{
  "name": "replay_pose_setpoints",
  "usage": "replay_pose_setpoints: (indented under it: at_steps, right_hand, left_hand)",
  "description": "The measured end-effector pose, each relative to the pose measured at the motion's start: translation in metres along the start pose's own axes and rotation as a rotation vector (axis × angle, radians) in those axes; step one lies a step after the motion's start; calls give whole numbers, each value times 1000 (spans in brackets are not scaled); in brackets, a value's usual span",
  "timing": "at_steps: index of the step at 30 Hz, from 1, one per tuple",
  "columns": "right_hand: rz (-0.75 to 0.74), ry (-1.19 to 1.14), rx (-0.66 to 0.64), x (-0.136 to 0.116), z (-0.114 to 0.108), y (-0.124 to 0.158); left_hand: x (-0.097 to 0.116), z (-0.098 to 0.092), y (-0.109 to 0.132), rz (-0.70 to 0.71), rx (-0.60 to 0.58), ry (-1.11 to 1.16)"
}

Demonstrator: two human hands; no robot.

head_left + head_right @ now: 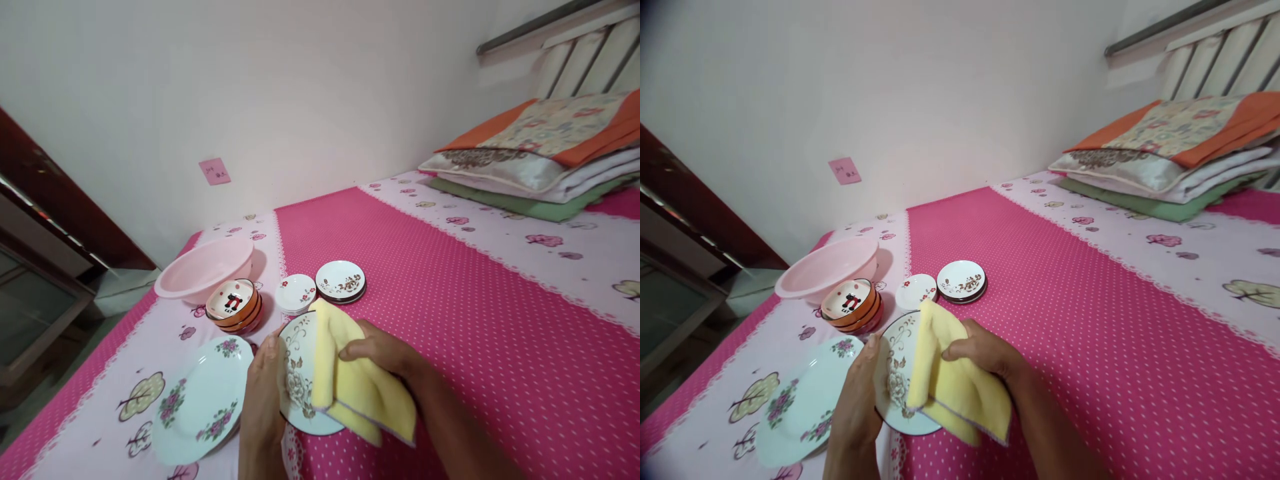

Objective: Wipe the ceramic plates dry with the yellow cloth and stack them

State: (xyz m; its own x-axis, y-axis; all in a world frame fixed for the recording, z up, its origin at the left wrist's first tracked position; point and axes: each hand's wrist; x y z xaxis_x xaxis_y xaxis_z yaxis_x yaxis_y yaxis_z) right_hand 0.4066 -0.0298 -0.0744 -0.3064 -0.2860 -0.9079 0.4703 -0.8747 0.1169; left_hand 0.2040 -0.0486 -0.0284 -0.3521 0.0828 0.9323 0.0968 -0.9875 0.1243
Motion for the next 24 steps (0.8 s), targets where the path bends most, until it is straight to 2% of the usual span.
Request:
replay_pose_setpoints:
  at_steps: [3, 7, 13, 16, 19, 21, 24]
  right_hand:
    - [22, 32, -20, 3, 1, -1]
    - [-23, 18, 28, 1, 12, -4]
    - [-107, -91, 99, 10, 31, -17]
    - [-141, -147, 87, 22, 44, -26]
    - [-167, -180, 96, 34, 55, -35]
    - [-175, -191, 152, 37, 58, -37]
    - [-153, -192, 225, 30, 49, -33]
  left_hand:
    - [-3, -8, -2, -84, -17, -97]
    - [-5, -10, -7, -60, 52, -40]
    - [-3, 7, -5, 6, 314, 192]
    - [-14, 5, -4, -6, 459, 236]
    - [-27, 0, -3, -45, 614, 179]
    - [-31, 2, -2, -35, 602, 182]
    - [-28, 10, -5, 4, 420, 310]
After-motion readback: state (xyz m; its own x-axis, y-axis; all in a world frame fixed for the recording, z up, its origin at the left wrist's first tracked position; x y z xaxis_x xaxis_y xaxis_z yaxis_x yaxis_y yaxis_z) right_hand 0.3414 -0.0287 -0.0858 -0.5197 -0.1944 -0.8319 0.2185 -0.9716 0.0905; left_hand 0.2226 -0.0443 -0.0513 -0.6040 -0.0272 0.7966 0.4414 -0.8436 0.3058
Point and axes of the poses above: each hand's wrist, its own y-axis away from the middle knuckle, its own z-axis out of the palm, x = y × z, and after that the axes turned 1 degree about z, right-handed
